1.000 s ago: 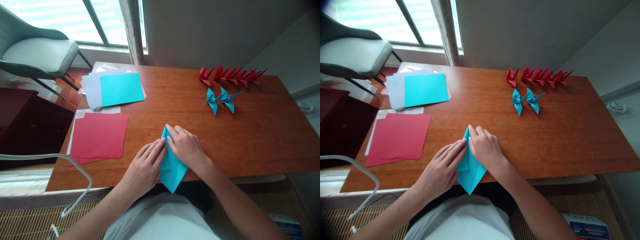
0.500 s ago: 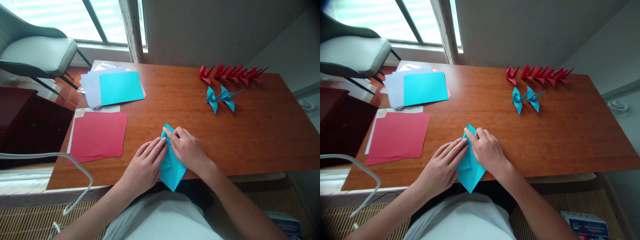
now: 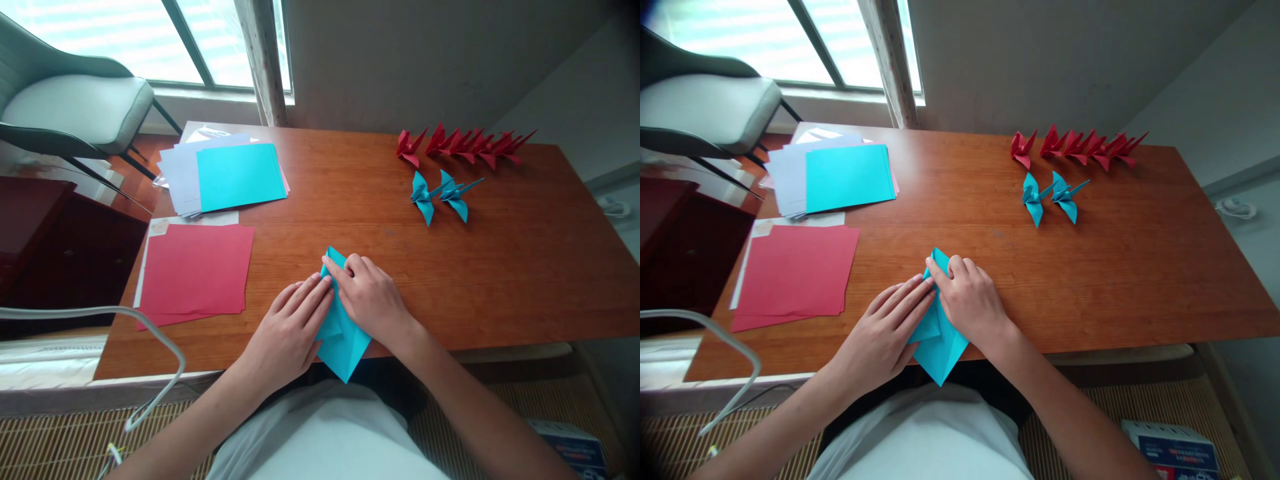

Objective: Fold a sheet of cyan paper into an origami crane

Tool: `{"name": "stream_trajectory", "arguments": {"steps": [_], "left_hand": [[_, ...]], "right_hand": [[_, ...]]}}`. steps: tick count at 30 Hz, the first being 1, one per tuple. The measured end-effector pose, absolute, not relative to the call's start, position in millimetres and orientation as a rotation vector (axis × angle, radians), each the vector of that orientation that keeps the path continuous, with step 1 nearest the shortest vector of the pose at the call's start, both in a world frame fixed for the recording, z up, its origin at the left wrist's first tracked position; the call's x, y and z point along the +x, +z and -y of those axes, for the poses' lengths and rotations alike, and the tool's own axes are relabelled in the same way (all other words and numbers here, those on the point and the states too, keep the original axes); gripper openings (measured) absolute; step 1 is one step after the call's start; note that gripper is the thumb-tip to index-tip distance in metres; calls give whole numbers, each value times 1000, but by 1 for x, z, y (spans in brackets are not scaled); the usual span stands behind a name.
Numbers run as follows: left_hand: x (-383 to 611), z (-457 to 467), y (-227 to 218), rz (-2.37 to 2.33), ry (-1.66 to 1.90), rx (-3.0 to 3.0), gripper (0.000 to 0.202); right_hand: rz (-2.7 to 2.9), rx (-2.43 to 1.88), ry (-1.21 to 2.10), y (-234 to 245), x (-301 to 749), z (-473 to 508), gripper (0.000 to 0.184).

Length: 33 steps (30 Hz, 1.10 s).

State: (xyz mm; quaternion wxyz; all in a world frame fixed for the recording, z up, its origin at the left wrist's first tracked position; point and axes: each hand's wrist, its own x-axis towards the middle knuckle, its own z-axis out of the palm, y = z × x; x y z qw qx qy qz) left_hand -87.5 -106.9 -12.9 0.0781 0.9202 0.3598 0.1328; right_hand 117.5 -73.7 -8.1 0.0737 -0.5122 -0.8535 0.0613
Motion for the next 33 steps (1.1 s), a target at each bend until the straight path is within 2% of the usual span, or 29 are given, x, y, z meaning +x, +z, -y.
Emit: {"name": "stream_trajectory", "arguments": {"steps": [13, 23, 33], "left_hand": [[-72, 126, -8, -1358, 483, 2750, 49], [-74, 124, -14, -1238, 528, 2694, 59], [-75, 123, -16, -1211, 513, 2668, 60]], "right_hand": [[2527, -1527, 169, -14, 118, 76, 50], [2507, -1532, 204, -14, 118, 76, 50], [2484, -1524, 221, -15, 119, 76, 49]]}}
